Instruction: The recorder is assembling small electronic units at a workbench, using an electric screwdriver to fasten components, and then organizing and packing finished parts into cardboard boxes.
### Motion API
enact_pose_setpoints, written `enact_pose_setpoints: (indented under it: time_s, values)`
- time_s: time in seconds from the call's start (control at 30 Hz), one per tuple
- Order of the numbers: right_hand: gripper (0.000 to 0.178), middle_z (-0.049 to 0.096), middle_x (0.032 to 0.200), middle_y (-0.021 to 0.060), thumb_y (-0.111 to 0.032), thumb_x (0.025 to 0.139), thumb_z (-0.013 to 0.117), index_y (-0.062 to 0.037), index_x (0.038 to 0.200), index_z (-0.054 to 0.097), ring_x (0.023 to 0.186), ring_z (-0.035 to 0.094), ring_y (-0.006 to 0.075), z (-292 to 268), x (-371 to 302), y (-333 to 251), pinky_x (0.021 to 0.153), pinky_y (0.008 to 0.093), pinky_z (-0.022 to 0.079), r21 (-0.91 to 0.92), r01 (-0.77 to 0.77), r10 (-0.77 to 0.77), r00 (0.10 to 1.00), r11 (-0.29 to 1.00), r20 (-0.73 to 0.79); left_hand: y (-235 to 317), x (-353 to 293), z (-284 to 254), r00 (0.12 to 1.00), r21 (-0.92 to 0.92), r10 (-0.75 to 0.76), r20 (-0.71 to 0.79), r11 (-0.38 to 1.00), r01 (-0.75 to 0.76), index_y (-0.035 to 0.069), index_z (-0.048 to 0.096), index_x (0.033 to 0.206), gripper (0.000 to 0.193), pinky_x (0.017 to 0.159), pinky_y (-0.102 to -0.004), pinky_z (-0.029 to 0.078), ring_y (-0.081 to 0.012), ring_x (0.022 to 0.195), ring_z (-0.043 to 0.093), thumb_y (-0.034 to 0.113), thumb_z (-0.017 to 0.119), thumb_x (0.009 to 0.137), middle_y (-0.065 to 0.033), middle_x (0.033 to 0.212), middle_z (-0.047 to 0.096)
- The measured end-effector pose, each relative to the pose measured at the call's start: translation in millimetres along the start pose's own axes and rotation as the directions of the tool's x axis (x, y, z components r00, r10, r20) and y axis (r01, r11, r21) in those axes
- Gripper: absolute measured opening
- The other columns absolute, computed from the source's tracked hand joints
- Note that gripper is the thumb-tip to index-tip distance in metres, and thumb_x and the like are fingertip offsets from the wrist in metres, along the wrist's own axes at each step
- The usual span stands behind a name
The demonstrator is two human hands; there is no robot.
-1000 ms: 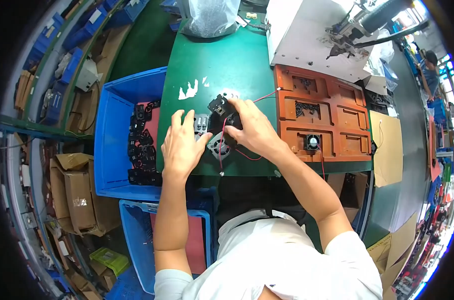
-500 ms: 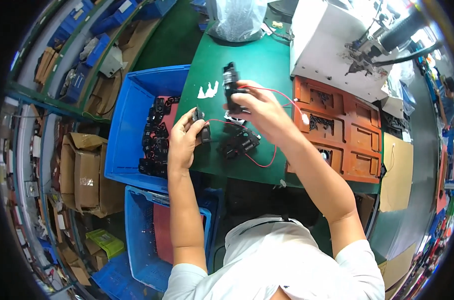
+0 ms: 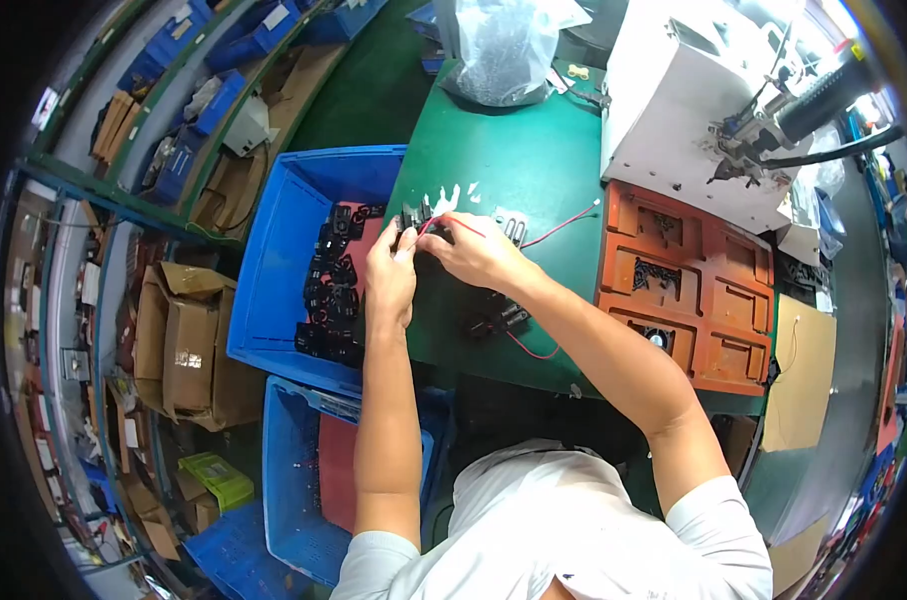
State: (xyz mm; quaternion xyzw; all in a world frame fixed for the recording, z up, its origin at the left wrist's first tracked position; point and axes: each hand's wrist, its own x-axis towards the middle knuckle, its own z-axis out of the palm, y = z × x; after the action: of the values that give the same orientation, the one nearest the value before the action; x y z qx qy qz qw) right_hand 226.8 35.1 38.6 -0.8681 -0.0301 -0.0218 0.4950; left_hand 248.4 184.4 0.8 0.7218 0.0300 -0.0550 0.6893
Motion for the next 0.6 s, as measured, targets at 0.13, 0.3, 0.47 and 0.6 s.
enact_pose_setpoints:
  time_s: [0.13, 0.3, 0.47, 0.6]
  values:
    - [0.024, 0.064, 0.08, 0.0288, -0.02, 0.086, 0.062, 0.0027, 0.086, 0.067, 0.083, 0.064, 0.0462, -9.3, 5.9, 23.4, 0.075, 0.0497, 0.052, 0.009, 0.081, -0.081, 0.99, 0.997, 0.114, 11.2, -3.2, 7.3, 0.986, -0.035, -0.014, 0.164, 0.999, 0.02, -0.009, 0.029, 0.15, 0.072, 0.105, -0.03, 0.04, -0.0198, 0.122, 0.054, 0.017, 0.067, 0.094, -0.0185, 0.14, 0.052]
    - [0.024, 0.068, 0.089, 0.0278, -0.017, 0.085, 0.062, 0.0035, 0.094, 0.07, 0.087, 0.067, 0.0433, -23.9, 15.0, 34.2, 0.077, 0.048, 0.053, -0.118, 0.054, -0.022, 0.965, 0.992, 0.262, 35.9, -12.8, 12.2, 0.939, 0.164, 0.057, 0.339, 0.979, -0.119, 0.0, 0.018, 0.156, 0.102, 0.102, -0.032, 0.044, -0.0209, 0.119, 0.056, 0.011, 0.081, 0.077, -0.0186, 0.137, 0.054]
    - [0.027, 0.07, 0.1, 0.0214, -0.021, 0.09, 0.068, -0.0026, 0.108, 0.07, 0.093, 0.068, 0.038, -56.4, 6.3, 20.5, 0.082, 0.0443, 0.053, -0.157, 0.176, -0.154, 0.977, 0.972, 0.145, 28.3, -7.5, 9.3, 0.951, 0.262, 0.065, 0.301, 0.953, -0.149, 0.002, 0.026, 0.155, 0.091, 0.107, -0.0312, 0.039, -0.0206, 0.128, 0.049, 0.005, 0.072, 0.076, -0.0166, 0.147, 0.046]
    - [0.057, 0.06, 0.119, 0.0223, -0.034, 0.08, 0.079, -0.0026, 0.123, 0.06, 0.11, 0.059, 0.0391, -77.7, -19.5, 12.2, 0.093, 0.0443, 0.05, -0.462, 0.141, -0.189, 0.98, 0.876, -0.059, 24.4, -6.4, 3.2, 0.966, 0.39, 0.078, 0.248, 0.904, -0.174, 0.002, 0.028, 0.154, 0.087, 0.105, -0.0317, 0.04, -0.0199, 0.124, 0.052, 0.005, 0.069, 0.077, -0.0147, 0.144, 0.048]
